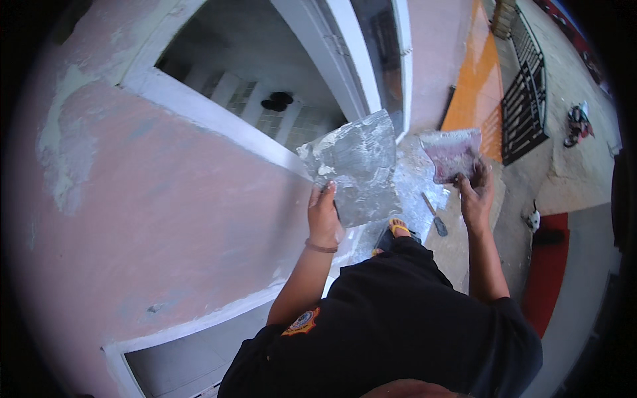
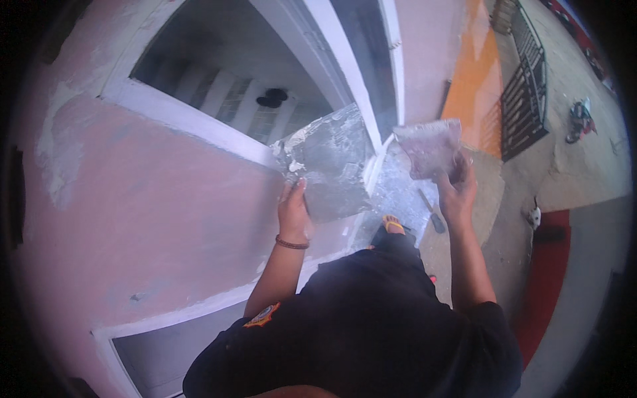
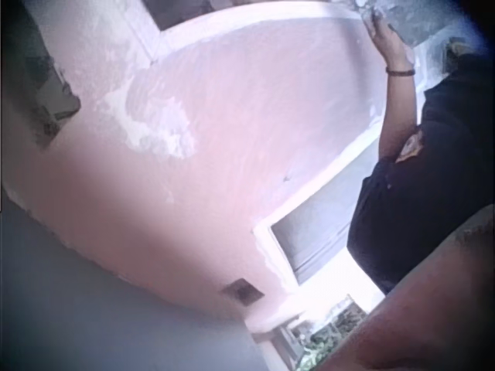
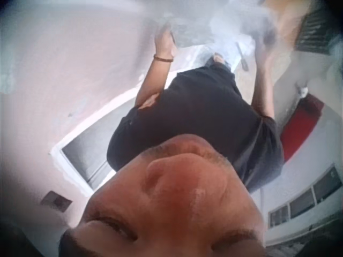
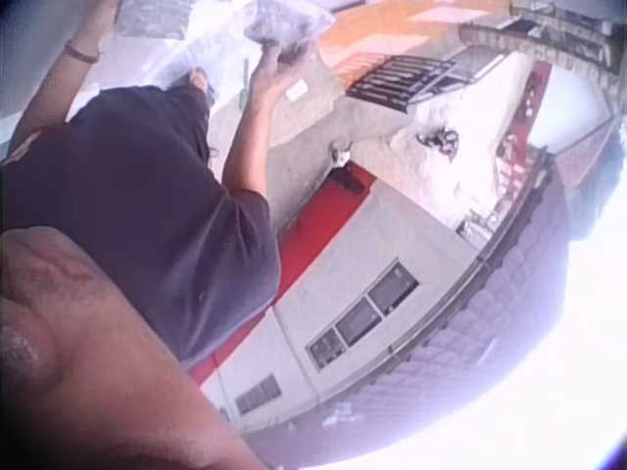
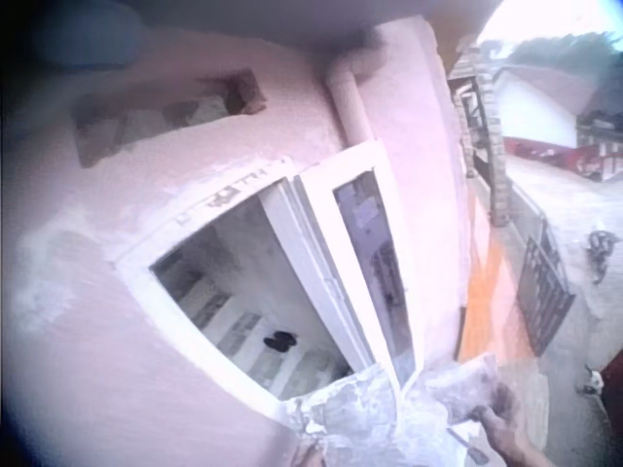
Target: The person applies plaster to a pink wall around a window frame using a trowel and a smaller scraper. They repeatedly scoop plaster from the trowel and smooth it onto the wall surface, focusing on the area above and beside the window.
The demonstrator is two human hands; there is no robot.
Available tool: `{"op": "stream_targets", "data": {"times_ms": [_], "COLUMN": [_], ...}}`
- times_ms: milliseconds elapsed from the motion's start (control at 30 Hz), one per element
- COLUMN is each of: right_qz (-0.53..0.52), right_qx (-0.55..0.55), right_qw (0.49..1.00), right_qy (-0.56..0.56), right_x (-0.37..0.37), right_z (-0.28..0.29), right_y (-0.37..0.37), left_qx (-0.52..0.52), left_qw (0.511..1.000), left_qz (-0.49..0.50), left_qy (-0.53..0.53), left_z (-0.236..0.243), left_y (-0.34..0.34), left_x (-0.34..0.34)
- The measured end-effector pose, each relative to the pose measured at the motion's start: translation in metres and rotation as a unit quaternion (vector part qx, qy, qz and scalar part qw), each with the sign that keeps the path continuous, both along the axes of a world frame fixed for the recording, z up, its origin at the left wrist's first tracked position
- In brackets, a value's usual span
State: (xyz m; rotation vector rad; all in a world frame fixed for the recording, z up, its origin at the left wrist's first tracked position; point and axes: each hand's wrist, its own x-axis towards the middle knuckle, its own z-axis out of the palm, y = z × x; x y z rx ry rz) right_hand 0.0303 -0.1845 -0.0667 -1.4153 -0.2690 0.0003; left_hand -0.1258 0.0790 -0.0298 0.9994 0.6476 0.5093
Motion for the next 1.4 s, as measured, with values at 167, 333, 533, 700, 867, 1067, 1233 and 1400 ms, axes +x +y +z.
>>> {"op": "stream_targets", "data": {"times_ms": [167,333,533,700,867,1067,1233,1400], "right_qz": [-0.046,-0.053,0.045,0.125,0.205,0.227,0.117,0.147], "right_qx": [0.079,0.119,0.152,0.124,0.241,0.291,0.214,0.074], "right_qw": [0.994,0.989,0.984,0.981,0.921,0.895,0.968,0.961], "right_qy": [0.063,0.069,0.082,0.083,0.228,0.251,0.058,-0.223], "right_x": [0.001,0.017,0.018,-0.012,-0.019,-0.011,0.003,0.019], "right_z": [0.031,0.032,0.059,0.099,0.127,0.127,0.109,0.111], "right_y": [0.004,-0.003,0.003,0.044,0.071,0.078,0.061,0.027], "left_qx": [0.047,0.192,0.314,0.364,0.342,0.35,0.24,0.094], "left_qw": [0.997,0.978,0.947,0.93,0.936,0.934,0.968,0.991], "left_qz": [-0.057,-0.074,-0.057,-0.026,-0.008,0.013,0.013,-0.028], "left_qy": [-0.039,-0.031,-0.024,-0.035,-0.079,-0.068,-0.073,-0.092], "left_z": [0.008,0.006,0.013,0.019,0.027,0.03,0.029,0.036], "left_y": [-0.004,-0.01,-0.02,-0.03,-0.038,-0.041,-0.047,-0.04], "left_x": [-0.003,-0.007,-0.01,-0.007,-0.004,-0.005,-0.003,-0.008]}}
